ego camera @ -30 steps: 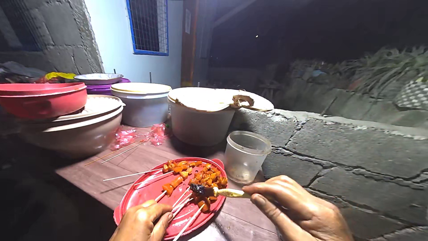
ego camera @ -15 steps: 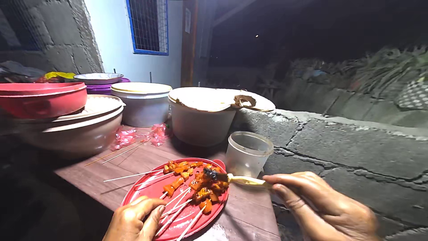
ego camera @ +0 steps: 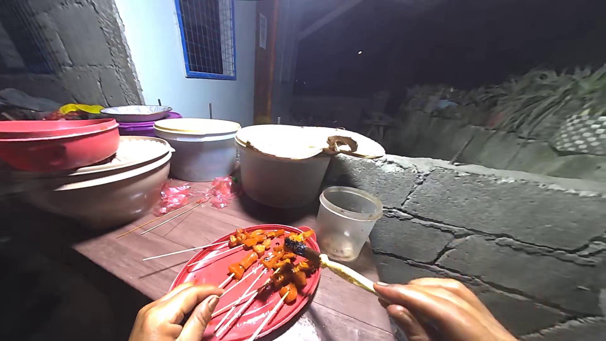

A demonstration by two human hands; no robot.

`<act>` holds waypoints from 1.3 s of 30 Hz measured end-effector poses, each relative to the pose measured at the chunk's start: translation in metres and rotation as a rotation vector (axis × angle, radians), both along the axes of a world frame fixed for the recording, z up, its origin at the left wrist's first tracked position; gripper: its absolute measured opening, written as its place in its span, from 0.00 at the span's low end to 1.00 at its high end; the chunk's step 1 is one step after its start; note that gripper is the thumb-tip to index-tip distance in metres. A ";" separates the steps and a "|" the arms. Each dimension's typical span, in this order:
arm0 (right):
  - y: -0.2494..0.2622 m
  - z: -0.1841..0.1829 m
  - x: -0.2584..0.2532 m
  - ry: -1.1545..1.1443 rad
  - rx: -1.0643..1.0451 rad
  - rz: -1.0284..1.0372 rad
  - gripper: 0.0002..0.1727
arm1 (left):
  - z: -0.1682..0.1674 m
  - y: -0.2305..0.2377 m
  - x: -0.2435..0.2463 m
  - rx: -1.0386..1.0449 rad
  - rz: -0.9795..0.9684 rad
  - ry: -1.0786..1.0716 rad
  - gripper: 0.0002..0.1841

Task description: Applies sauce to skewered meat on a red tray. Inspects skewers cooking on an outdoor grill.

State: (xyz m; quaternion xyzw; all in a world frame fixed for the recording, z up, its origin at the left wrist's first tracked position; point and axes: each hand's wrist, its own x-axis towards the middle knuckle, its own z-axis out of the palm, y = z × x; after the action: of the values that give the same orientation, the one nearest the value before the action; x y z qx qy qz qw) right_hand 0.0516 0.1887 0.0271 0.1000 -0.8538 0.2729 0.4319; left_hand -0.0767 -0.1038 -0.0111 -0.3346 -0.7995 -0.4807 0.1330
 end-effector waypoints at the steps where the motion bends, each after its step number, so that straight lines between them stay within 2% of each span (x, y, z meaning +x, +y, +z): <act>1: 0.004 -0.001 0.000 0.001 0.014 -0.026 0.12 | 0.001 -0.001 0.001 -0.001 -0.004 0.002 0.10; 5: 0.026 -0.005 -0.006 0.016 -0.019 -0.136 0.14 | 0.002 -0.006 0.004 -0.024 0.003 0.016 0.11; 10: 0.033 -0.009 -0.010 0.023 -0.053 -0.170 0.15 | 0.003 -0.009 0.007 -0.015 0.014 0.002 0.10; 18: 0.015 -0.011 -0.001 -0.010 -0.026 -0.047 0.14 | 0.002 -0.010 0.008 -0.017 0.026 0.002 0.10; 24: 0.026 -0.010 -0.004 0.047 -0.056 -0.151 0.15 | 0.002 -0.011 0.011 -0.021 0.015 -0.004 0.10; 34: 0.024 -0.005 -0.004 0.068 -0.159 -0.169 0.15 | 0.000 -0.011 0.009 0.005 0.006 -0.021 0.10; 39: 0.016 -0.009 -0.006 0.063 -0.237 -0.042 0.13 | 0.002 -0.007 0.010 0.056 -0.026 -0.122 0.10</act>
State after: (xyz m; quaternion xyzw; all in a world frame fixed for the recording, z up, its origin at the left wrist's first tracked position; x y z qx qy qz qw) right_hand 0.0455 0.2042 0.0184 0.0390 -0.8036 0.3593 0.4728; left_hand -0.0664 -0.1111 -0.0088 -0.3111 -0.7880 -0.5241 0.0873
